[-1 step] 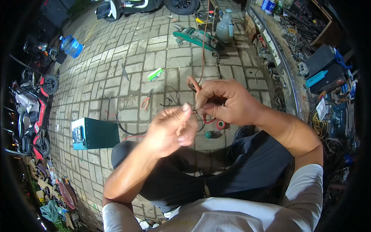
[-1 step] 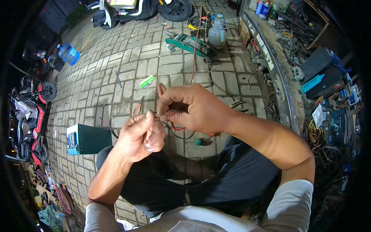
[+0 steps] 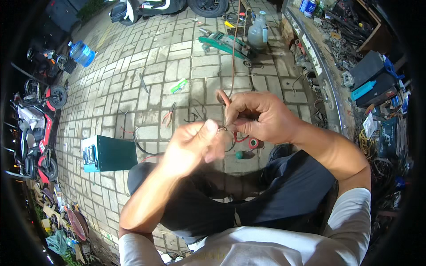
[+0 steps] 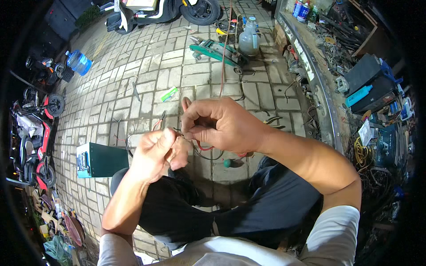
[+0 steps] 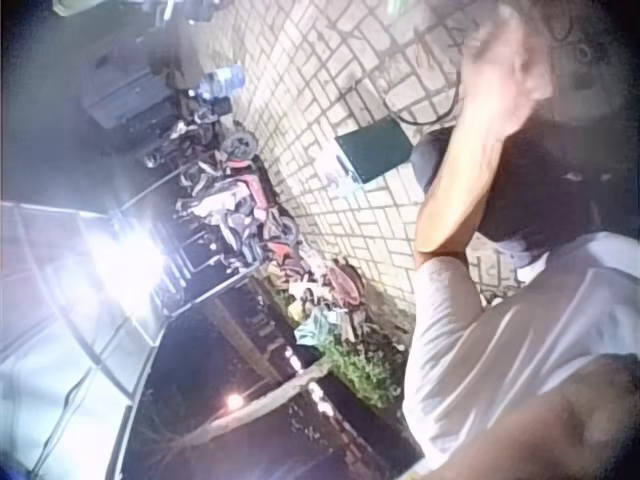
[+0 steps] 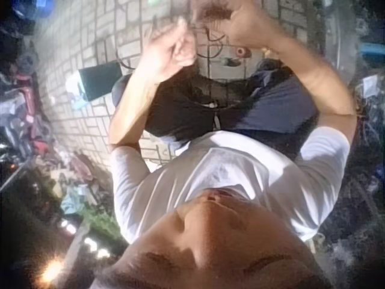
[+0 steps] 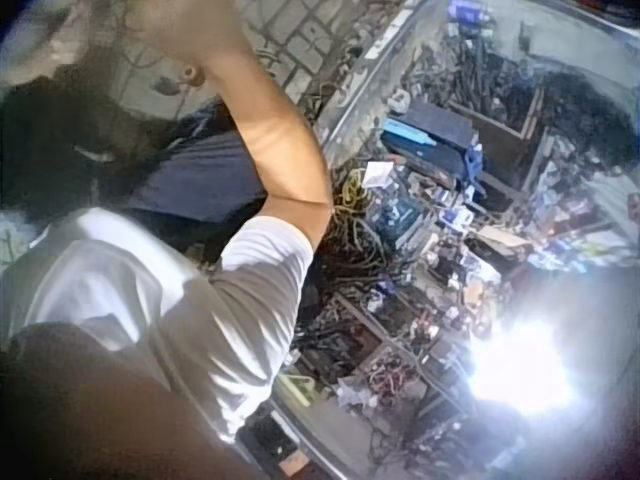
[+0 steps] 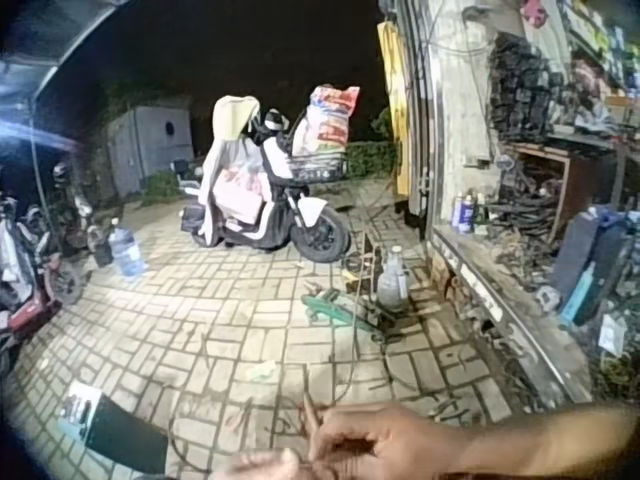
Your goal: The person sits on the floor in a workshop and repairs electrical wires. They strip the insulation from the wire ends using pliers, twist the exposed copper strands together, and wrap the connections with red and black electrical tape.
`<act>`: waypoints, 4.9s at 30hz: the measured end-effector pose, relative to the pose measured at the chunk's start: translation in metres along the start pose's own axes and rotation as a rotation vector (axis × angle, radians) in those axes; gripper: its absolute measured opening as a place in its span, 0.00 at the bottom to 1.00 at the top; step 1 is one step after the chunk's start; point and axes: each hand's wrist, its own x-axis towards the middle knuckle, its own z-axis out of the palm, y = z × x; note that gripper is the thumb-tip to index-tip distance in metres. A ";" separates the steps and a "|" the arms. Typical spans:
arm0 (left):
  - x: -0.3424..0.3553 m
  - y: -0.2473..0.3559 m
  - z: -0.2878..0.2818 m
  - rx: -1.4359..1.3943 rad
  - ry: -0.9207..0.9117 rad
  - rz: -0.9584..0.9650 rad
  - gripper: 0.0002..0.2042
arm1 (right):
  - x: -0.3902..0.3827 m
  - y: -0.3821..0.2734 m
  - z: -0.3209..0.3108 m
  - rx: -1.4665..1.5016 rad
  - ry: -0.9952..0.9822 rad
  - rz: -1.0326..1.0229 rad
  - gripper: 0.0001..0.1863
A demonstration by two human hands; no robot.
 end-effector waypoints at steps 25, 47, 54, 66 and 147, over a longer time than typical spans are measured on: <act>0.002 0.010 -0.008 1.105 0.246 0.779 0.14 | 0.005 0.019 -0.007 0.206 -0.048 0.115 0.08; 0.022 0.008 -0.007 0.363 -0.037 0.439 0.20 | 0.002 -0.013 -0.011 -0.058 0.022 0.190 0.08; 0.017 0.012 0.010 0.866 0.267 0.305 0.05 | 0.002 -0.030 -0.020 -0.578 0.093 0.103 0.06; 0.017 0.008 -0.011 0.327 0.439 0.401 0.03 | 0.003 0.009 -0.042 -0.090 -0.120 0.290 0.22; 0.017 -0.006 -0.005 0.775 0.294 0.545 0.16 | 0.000 0.005 -0.046 -0.998 0.169 -0.571 0.09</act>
